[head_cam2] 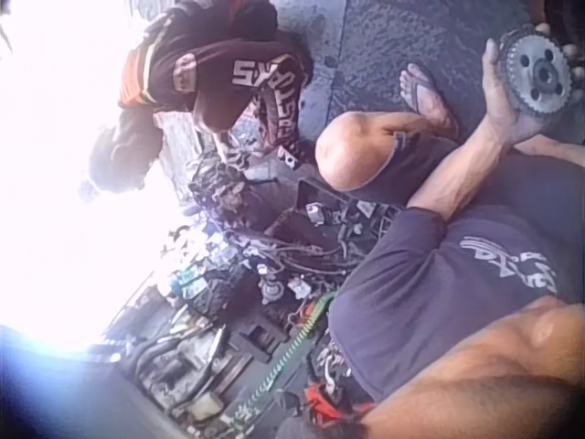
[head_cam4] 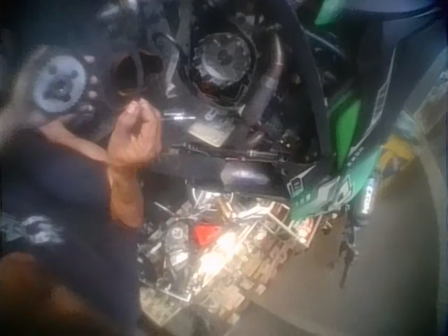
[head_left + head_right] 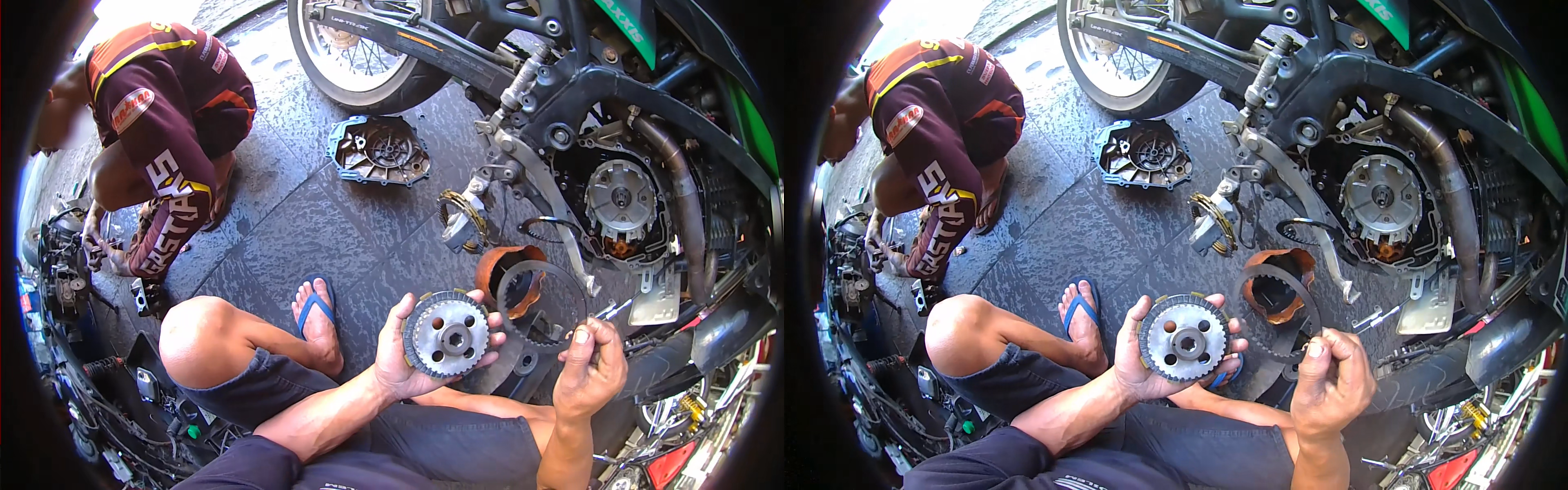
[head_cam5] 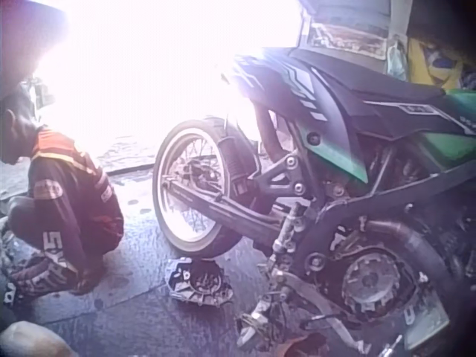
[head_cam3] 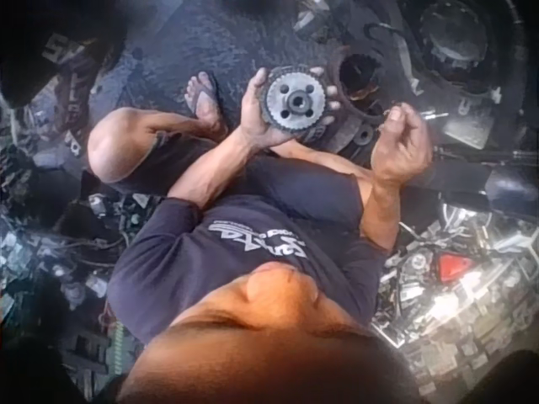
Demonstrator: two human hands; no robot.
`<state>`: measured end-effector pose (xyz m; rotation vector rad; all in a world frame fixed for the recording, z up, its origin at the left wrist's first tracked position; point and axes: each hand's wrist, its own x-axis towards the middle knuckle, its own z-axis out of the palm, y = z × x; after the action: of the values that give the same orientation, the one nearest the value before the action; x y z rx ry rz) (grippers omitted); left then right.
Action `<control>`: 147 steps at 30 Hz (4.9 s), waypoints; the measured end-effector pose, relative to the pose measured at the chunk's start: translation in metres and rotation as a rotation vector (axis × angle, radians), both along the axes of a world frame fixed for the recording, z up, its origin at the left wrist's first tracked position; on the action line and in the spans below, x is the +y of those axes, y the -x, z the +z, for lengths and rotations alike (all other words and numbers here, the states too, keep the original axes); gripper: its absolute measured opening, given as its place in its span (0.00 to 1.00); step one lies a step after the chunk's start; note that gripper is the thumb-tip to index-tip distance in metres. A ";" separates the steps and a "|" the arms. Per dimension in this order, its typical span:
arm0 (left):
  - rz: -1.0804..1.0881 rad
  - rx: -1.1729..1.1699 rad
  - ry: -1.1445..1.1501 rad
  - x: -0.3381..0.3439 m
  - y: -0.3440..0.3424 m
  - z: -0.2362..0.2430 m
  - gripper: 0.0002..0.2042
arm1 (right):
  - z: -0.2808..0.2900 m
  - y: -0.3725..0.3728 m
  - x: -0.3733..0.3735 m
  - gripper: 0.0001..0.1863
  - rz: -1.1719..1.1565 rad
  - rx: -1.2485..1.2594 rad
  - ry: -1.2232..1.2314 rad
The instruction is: The person holds and aligns a clutch hub and its internal gear, fitting friction plates one by one onto the hub before checking the assembly.
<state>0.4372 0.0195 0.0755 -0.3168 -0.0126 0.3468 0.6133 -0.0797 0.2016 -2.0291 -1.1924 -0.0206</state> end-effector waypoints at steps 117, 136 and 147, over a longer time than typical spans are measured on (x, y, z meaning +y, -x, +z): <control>-0.069 0.135 -0.068 -0.011 0.008 -0.008 0.33 | -0.008 0.018 0.025 0.61 0.679 0.031 0.548; -0.022 -0.075 0.138 -0.009 0.006 -0.020 0.35 | -0.009 0.016 0.030 0.58 0.709 0.028 0.598; -0.018 0.080 0.003 0.001 -0.002 -0.005 0.43 | -0.035 -0.027 0.028 0.12 0.095 0.458 0.343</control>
<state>0.4392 0.0200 0.0700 -0.3058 0.0688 0.3411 0.6398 -0.0521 0.1668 -2.1025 -1.0423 0.7013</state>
